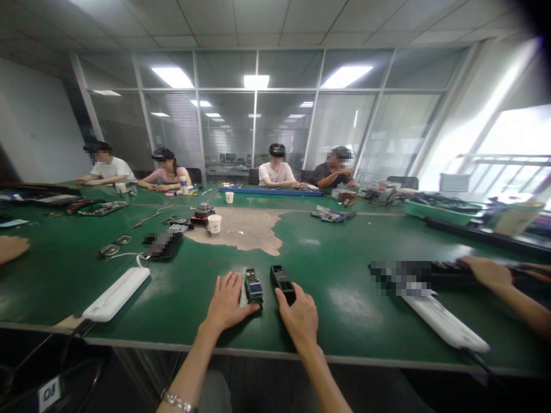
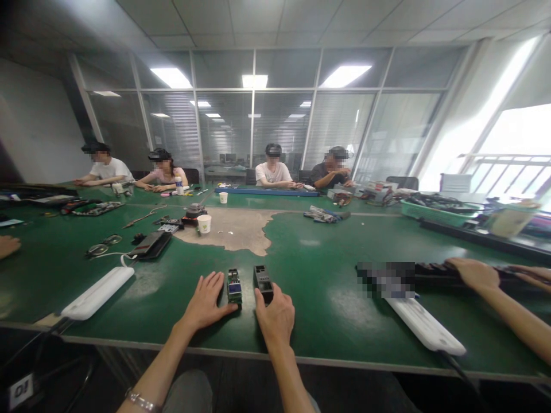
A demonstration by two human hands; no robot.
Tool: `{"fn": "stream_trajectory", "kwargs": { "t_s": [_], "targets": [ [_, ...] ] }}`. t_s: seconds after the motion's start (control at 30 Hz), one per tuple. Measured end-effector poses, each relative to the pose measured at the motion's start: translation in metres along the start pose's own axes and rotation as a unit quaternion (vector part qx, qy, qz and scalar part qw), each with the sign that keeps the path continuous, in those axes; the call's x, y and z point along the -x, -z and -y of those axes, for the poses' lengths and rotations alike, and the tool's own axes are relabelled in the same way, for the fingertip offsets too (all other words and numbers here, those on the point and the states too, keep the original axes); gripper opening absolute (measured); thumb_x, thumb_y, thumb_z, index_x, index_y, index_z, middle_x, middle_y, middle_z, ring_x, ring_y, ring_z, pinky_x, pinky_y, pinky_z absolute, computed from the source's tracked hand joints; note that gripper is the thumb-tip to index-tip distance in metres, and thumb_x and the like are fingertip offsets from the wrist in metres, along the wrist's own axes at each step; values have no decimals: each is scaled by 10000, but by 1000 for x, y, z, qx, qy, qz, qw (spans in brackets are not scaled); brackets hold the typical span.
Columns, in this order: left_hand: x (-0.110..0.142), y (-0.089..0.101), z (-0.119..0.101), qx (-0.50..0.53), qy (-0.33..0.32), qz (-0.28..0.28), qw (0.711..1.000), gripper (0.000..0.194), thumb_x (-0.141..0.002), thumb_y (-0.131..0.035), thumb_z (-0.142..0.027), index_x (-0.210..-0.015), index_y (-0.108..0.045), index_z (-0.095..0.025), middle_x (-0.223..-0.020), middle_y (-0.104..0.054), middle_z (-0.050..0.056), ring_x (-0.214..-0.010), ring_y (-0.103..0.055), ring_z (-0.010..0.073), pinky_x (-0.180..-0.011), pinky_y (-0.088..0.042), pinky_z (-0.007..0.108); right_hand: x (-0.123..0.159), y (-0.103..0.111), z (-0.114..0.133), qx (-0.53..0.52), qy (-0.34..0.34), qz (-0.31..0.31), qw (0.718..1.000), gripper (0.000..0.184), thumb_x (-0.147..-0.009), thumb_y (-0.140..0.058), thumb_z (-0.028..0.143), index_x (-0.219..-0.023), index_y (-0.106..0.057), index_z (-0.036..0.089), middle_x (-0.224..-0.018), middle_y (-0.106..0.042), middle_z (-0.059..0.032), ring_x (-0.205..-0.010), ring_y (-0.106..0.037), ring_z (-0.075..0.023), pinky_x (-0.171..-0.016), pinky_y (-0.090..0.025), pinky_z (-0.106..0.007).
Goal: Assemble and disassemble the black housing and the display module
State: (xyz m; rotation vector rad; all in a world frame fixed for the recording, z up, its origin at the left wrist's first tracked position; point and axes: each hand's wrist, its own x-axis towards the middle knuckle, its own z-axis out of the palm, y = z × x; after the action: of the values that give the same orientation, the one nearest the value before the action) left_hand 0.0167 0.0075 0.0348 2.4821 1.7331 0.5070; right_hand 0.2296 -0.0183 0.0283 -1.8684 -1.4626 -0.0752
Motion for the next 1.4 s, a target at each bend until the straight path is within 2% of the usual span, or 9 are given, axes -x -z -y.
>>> {"fn": "stream_trajectory", "kwargs": {
  "t_s": [0.27,0.47,0.63,0.77,0.97,1.13,1.27,1.4],
  "targets": [
    [0,0,-1,3,-2,-3,1000,1011,-761,-384,-834,-1474,-312,-122,-1532,-322,149,-1434,-228,320,-1178,-111,529,5,1,-1,20,9,6,1000,493,-866,-519,522,-1165,-596,138,-963,-667,-128,-959,-579,-272,-844,-412,-338],
    [0,1,-2,2,-1,-1,1000,1021,-750,-392,-843,-1480,-300,-136,-1537,-315,143,-1439,-215,321,-1179,-103,527,7,1,0,34,11,-7,999,703,-835,-561,542,-1320,-484,39,-1126,-637,-180,-1074,-538,-306,-912,-397,-353],
    [0,2,-2,1,-5,4,1000,1060,-732,-401,-860,-1482,-295,-118,-1539,-309,149,-1441,-203,321,-1185,-96,517,8,-1,-3,24,26,-15,999,723,-847,-547,541,-1345,-458,25,-1169,-624,-187,-1096,-522,-310,-942,-388,-365],
    [0,1,-2,-1,-4,5,1000,1016,-750,-400,-847,-1474,-319,-138,-1538,-316,136,-1442,-200,323,-1183,-90,528,9,-1,-4,25,22,-8,999,691,-854,-536,544,-1321,-486,38,-1144,-636,-186,-1088,-532,-301,-932,-391,-363],
    [0,2,-2,0,-13,2,1000,963,-757,-391,-846,-1456,-367,-183,-1528,-340,129,-1429,-223,344,-1171,-99,556,7,4,0,10,30,6,999,444,-876,-525,478,-1163,-600,148,-979,-676,-121,-963,-585,-257,-856,-408,-338],
    [1,3,-2,0,-11,3,1000,954,-761,-411,-834,-1452,-367,-179,-1523,-349,128,-1428,-231,335,-1173,-98,550,3,9,16,-38,26,-4,999,428,-874,-522,484,-1149,-608,167,-972,-678,-107,-921,-602,-243,-829,-417,-328],
    [1,3,-3,-4,-9,5,1000,915,-761,-431,-822,-1433,-397,-202,-1521,-356,114,-1430,-228,331,-1173,-89,551,-1,10,42,-90,30,-5,996,428,-878,-508,507,-1140,-612,184,-992,-680,-92,-938,-607,-233,-840,-417,-311],
    [2,4,-3,0,-10,4,1000,868,-772,-443,-798,-1425,-412,-227,-1521,-358,104,-1430,-225,338,-1169,-95,564,-3,7,66,-91,27,9,995,440,-870,-522,505,-1143,-614,172,-962,-682,-102,-937,-617,-230,-835,-416,-304]
  ]
}}
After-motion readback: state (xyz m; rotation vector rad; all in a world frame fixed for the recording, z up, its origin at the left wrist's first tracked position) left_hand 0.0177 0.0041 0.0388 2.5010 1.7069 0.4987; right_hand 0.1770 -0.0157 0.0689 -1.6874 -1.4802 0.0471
